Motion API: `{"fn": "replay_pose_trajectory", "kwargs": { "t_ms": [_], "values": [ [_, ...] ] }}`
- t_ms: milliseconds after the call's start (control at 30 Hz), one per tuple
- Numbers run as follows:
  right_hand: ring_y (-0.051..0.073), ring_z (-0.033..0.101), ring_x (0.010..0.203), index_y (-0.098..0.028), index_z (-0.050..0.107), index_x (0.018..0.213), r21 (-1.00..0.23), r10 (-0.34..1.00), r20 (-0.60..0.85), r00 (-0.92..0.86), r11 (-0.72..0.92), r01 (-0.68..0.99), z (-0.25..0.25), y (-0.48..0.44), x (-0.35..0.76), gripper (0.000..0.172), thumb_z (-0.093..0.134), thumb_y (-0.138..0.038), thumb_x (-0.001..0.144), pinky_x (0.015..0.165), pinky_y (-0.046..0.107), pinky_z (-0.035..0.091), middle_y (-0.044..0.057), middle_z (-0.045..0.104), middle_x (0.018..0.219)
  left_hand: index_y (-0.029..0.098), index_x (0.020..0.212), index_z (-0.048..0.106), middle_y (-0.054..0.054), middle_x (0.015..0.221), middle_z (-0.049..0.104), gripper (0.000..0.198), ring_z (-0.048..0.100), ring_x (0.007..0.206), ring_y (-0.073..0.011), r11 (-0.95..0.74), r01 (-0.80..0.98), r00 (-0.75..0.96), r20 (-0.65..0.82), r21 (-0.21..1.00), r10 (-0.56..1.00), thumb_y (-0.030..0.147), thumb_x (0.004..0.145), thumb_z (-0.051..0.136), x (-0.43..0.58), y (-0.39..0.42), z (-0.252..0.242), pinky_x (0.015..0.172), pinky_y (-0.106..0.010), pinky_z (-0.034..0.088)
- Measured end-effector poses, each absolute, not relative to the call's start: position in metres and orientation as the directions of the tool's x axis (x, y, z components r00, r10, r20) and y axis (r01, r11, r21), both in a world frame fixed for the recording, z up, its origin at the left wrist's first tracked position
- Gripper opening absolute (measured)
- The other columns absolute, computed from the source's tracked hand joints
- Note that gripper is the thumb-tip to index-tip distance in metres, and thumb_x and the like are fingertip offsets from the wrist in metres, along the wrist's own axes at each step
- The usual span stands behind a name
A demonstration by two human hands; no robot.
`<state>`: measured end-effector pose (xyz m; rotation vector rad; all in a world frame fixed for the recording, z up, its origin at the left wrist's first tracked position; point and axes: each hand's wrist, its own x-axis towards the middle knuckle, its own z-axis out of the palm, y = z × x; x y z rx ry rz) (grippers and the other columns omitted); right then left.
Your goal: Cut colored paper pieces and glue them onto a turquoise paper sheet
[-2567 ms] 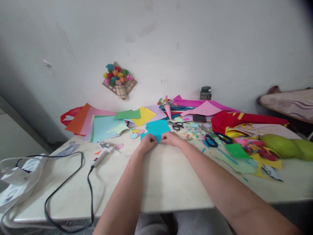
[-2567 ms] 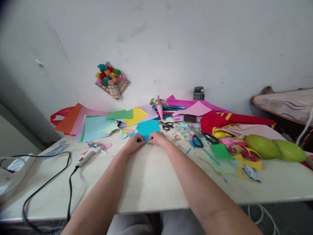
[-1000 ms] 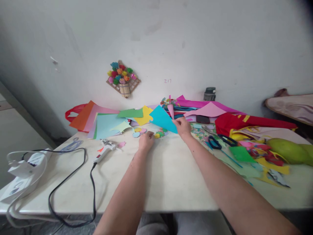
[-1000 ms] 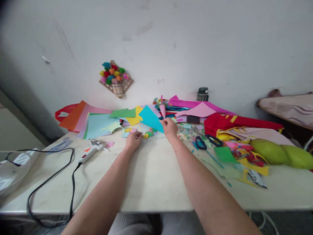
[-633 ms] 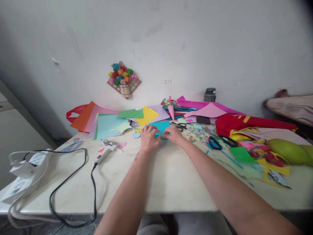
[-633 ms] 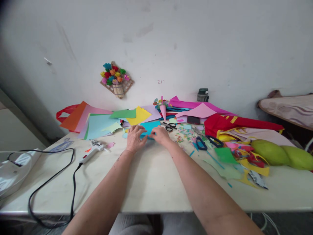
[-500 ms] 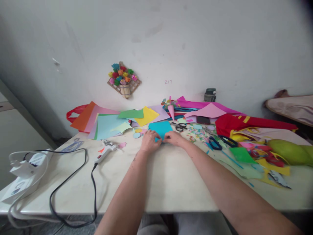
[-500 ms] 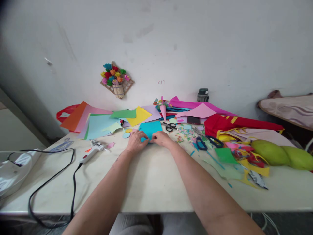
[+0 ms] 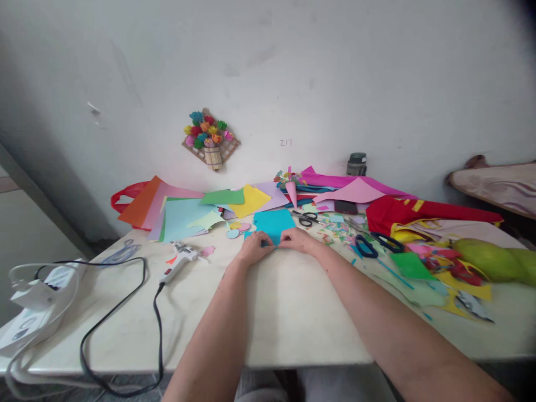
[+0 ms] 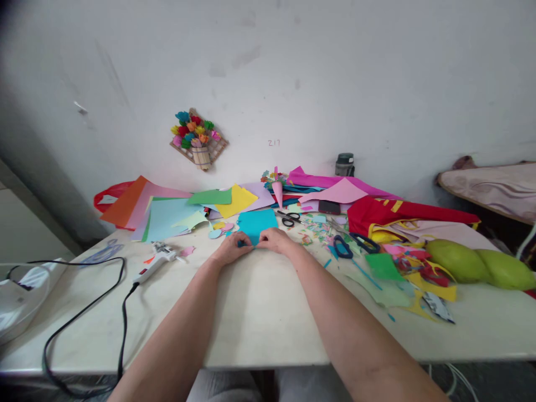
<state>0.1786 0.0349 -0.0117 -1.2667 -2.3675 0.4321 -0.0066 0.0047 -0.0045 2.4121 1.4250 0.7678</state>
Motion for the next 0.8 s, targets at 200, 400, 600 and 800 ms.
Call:
{"fn": "replay_pose_trajectory", "kwargs": {
  "t_ms": [200,400,600,800],
  "values": [
    [0.012,0.053,0.069,-0.018,0.067,0.074,-0.417,0.836,0.252,-0.487,0.548,0.725,-0.0112,0.0343,0.1742,0.015,0.060,-0.032,0.073,0.057,0.020,0.032,0.000,0.065,0.074,0.019,0.069,0.064,-0.002,0.082,0.064,0.010,0.056,0.080,-0.0150,-0.510,0.736,0.374,0.361,0.446,0.855,0.026,0.070,0.057,-0.0104,0.0097,-0.0092,0.075,-0.025,0.044],
    [0.012,0.054,0.069,-0.020,0.067,0.075,-0.414,0.822,0.203,-0.531,0.564,0.714,-0.0100,0.0335,0.1766,0.014,0.061,-0.031,0.070,0.057,0.020,0.032,-0.001,0.065,0.075,0.019,0.068,0.064,-0.002,0.082,0.064,0.009,0.056,0.080,-0.0148,-0.505,0.736,0.380,0.342,0.452,0.859,0.026,0.068,0.058,-0.0105,0.0102,-0.0097,0.075,-0.025,0.044],
    [0.012,0.054,0.067,-0.020,0.067,0.072,-0.420,0.850,0.169,-0.499,0.520,0.744,-0.0072,0.0314,0.1762,0.015,0.061,-0.033,0.069,0.055,0.020,0.032,-0.001,0.064,0.071,0.018,0.067,0.063,-0.002,0.083,0.064,0.010,0.056,0.081,-0.0149,-0.494,0.735,0.371,0.334,0.465,0.866,0.027,0.068,0.058,-0.0102,0.0105,-0.0090,0.075,-0.025,0.044],
    [0.011,0.052,0.065,-0.019,0.067,0.071,-0.406,0.879,0.115,-0.463,0.467,0.786,-0.0022,0.0308,0.1728,0.018,0.061,-0.035,0.068,0.052,0.020,0.030,-0.001,0.064,0.068,0.018,0.065,0.063,-0.003,0.084,0.064,0.013,0.056,0.083,-0.0160,-0.464,0.763,0.350,0.317,0.450,0.882,0.029,0.070,0.058,-0.0060,0.0093,-0.0071,0.078,-0.027,0.043]
  ]
}}
